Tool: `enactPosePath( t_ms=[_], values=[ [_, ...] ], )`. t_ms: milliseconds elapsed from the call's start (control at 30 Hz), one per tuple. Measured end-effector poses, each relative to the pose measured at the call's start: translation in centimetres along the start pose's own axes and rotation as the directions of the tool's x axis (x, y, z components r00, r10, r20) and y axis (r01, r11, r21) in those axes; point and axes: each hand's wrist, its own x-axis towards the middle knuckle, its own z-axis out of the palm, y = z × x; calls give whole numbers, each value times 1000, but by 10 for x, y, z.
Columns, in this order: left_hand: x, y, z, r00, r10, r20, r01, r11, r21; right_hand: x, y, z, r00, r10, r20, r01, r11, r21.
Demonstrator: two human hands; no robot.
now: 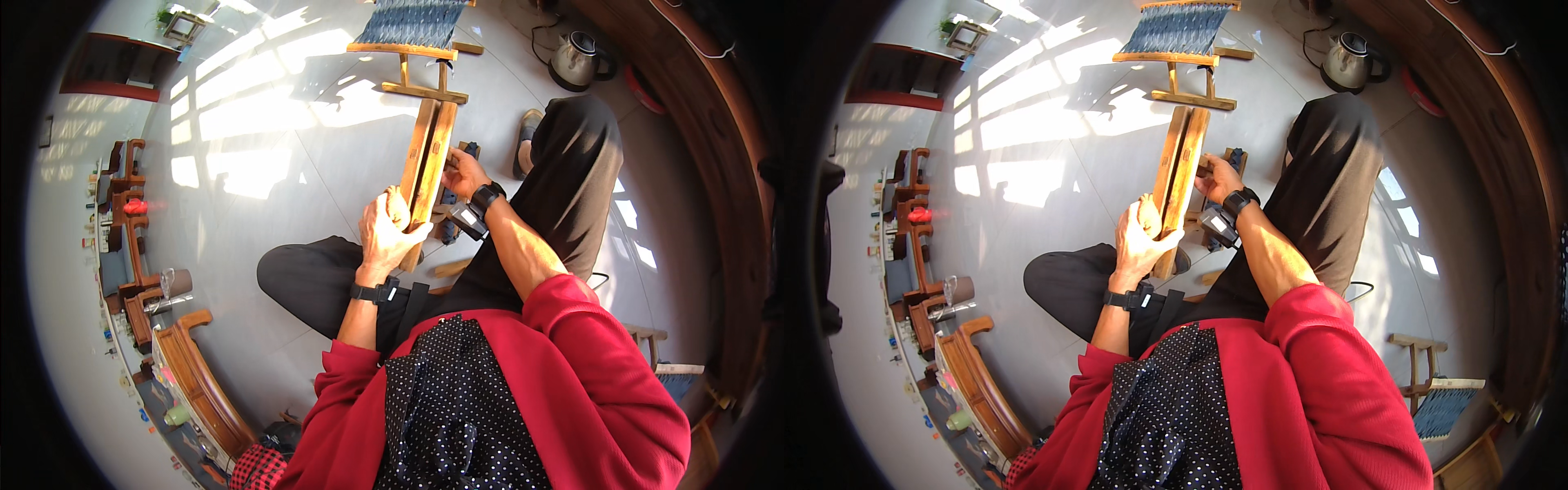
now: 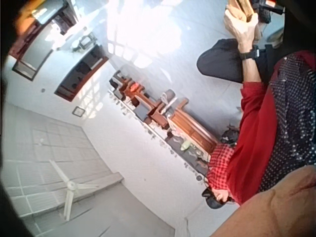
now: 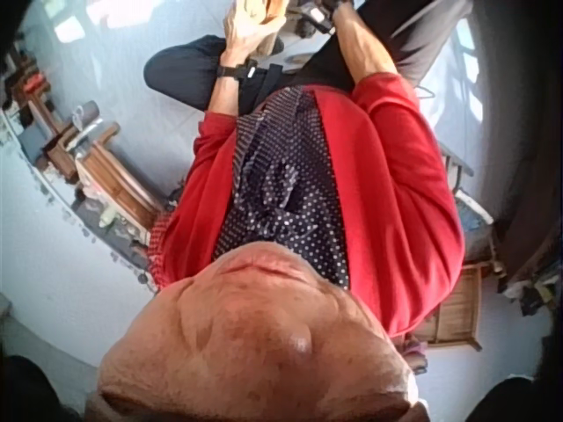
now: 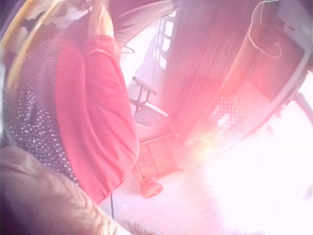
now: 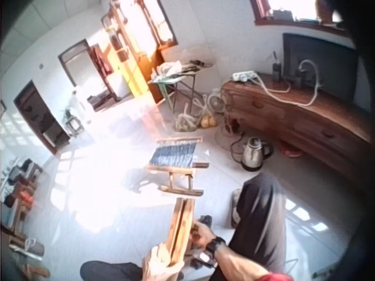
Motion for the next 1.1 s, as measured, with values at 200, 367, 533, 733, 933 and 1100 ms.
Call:
enactPosePath(
  t_ms=[200, 367, 533, 733, 933, 1100],
  values=[
    [-4, -32, -19, 999, -14, 30, 17, 996, -86, -21, -10, 8, 985, -76, 152, 108, 970, -216],
    [1, -73, -16, 940, -294, 175, 336, 890, -308, -37, -15, 20, 936, -265, 232, 335, 872, -357],
    [2, -98, 2, 926, -362, 109, 317, 585, -747, -45, -1, 23, 810, -461, 363, 585, 678, -445],
    [71, -62, -22, 969, -162, -188, -20, 702, -712, -63, 6, 19, 662, -516, 543, 746, 524, -412],
    [175, 14, -49, 868, -126, 481, 462, 563, -685, -95, 9, 22, 508, -495, 705, 847, 136, -514],
    [196, 39, -27, 772, 97, 629, 466, 586, -662, -105, 13, 23, 535, -397, 746, 783, -99, -614]
  ],
)
